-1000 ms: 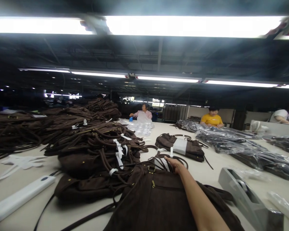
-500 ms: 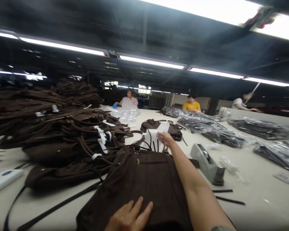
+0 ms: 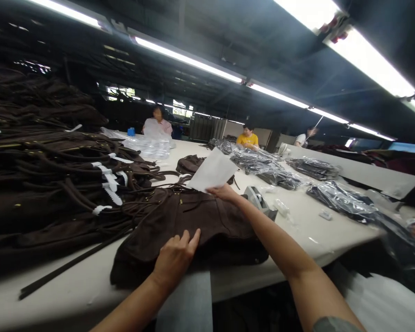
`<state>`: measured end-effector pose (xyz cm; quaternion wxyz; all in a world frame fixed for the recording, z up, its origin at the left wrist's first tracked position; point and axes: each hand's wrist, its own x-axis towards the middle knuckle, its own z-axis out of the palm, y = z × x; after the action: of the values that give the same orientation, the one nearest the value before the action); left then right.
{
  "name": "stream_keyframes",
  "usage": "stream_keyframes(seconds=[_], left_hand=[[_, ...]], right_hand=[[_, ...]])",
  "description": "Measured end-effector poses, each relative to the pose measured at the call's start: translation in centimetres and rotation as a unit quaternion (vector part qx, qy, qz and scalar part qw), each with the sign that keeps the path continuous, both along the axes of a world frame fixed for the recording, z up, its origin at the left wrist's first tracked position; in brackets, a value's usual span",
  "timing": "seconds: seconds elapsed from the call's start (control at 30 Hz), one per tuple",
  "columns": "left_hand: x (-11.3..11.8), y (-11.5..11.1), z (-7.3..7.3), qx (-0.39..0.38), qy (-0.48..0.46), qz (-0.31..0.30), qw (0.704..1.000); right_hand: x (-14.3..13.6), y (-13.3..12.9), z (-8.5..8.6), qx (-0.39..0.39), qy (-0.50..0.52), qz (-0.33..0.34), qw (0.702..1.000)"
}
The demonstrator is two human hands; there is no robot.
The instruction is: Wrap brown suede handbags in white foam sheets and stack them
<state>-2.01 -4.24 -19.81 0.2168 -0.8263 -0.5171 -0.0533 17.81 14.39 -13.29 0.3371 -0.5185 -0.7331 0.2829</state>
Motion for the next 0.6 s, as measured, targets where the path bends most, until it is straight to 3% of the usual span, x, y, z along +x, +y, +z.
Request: stream_keyframes(seconds=[0.17,0.3,0.37,0.47,0.6], left_hand=[[-0.4,-1.2,-2.5,0.052,0.045,-0.05,0.996],[-1.1,-1.9,-3.5,0.075,0.052,-0.082,0.992],[-1.3,-2.2,-3.7,0.061,0.035,-0.1,0.993],[-2.0,-2.7,-3.7,0.024,-0.011,-0.133,0.991],[-4.0,-2.6,-2.1,-0.088,-0.14,-0.182,0.969]], right_hand=[[-0.4,-6.8,-4.8,0.034,-0.194,0.026,0.98],[-0.7,-9.8,-6.3,0.132,-0.418,0.065,0.897],[-0.7,-10.7,-6.4,0.169,-0.461,0.074,0.868],[-0.5,-11.8,-6.4,0.189,-0.447,0.097,0.869],[0.2,-13.2,-6.3,0.129,-0.358,0.125,0.916]])
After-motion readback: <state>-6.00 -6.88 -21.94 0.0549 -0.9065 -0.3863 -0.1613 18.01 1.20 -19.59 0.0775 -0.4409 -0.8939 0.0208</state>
